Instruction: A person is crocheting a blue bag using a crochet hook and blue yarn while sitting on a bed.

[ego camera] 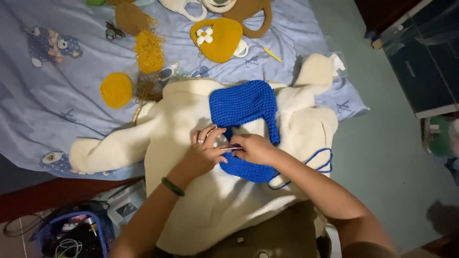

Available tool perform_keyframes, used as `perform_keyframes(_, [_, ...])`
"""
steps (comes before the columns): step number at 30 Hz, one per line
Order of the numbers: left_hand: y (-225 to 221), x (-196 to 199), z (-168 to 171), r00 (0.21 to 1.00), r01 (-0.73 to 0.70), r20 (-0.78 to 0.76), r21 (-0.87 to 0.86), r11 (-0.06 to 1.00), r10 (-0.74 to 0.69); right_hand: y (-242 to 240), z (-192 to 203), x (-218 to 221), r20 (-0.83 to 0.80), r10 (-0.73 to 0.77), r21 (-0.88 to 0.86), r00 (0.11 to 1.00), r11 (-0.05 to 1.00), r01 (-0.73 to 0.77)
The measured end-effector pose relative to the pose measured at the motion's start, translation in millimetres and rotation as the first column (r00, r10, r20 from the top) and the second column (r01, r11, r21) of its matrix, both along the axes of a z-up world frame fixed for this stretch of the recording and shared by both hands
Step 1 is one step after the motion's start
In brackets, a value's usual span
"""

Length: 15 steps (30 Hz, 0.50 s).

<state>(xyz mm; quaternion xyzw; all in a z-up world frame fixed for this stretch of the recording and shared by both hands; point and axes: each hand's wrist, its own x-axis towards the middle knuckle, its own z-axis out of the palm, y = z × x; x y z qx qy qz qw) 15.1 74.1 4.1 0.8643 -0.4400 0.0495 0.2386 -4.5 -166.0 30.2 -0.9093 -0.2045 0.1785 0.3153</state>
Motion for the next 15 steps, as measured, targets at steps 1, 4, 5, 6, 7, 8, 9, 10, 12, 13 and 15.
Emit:
perform_keyframes(1, [-1.1, -3.1, -1.4, 1.0, -0.01, 0.028, -0.02, 1.0, 0.011, -0.1, 4.0, -1.6, 0.002, -0.001, 0.026, 1.0, 1.0, 0.001])
perform_keyframes(4, [-2.3, 0.8, -23.3, 0.993, -0.005, -0.121, -0.041, 0.999, 0.0, -2.7, 5.7, -7.7, 0.109, 0.022, 0.094, 0.994, 0.995, -0.032])
perform_keyframes(5, [-2.2, 4.4, -33.3, 0.957, 0.012, -0.29, -0.045, 0.999, -0.024, -4.0, 4.8, -9.0, 0.219, 0.038, 0.134, 0.975, 0.988, -0.069])
perform_keyframes(6, [-2.5, 7.2, -28.3, 0.957, 0.003, -0.291, -0.046, 0.999, -0.017, -6.2, -2.2, -11.1, 0.218, 0.047, 0.133, 0.975, 0.988, -0.077])
perform_keyframes(7, [-2.3, 10.6, -23.0, 0.92, 0.053, -0.385, -0.054, 0.997, -0.07, -7.9, -9.6, -13.9, 0.348, 0.079, -0.019, 0.934, 0.997, -0.077])
perform_keyframes(8, [-2.8, 14.1, -17.5, 0.871, 0.102, -0.476, -0.068, 0.993, -0.122, -10.3, -16.7, -16.6, 0.465, 0.128, -0.169, 0.876, 0.984, -0.054])
perform_keyframes(9, [-3.2, 14.4, -10.6, 0.872, 0.105, -0.474, -0.066, 0.992, -0.124, -4.2, -1.4, -23.1, 0.467, 0.125, -0.167, 0.875, 0.985, -0.051])
perform_keyframes(10, [-4.0, 14.7, -3.5, 0.824, 0.119, -0.55, -0.075, 0.99, -0.141, 1.6, 14.0, -29.5, 0.526, 0.154, -0.265, 0.836, 0.964, -0.011])
perform_keyframes(12, [-4.2, 14.5, 10.4, 0.769, 0.135, -0.619, -0.085, 0.987, -0.159, 9.4, 24.9, -47.5, 0.58, 0.187, -0.356, 0.793, 0.933, 0.041])
perform_keyframes(13, [-2.8, 12.8, 17.1, 0.727, 0.139, -0.662, -0.118, 0.983, -0.182, 11.9, 20.1, -59.7, 0.632, 0.185, -0.377, 0.753, 0.922, 0.089])
perform_keyframes(15, [-2.3, 9.0, 29.4, 0.682, 0.136, -0.703, -0.151, 0.979, -0.203, 16.1, 8.9, -82.4, 0.679, 0.188, -0.392, 0.71, 0.91, 0.134])
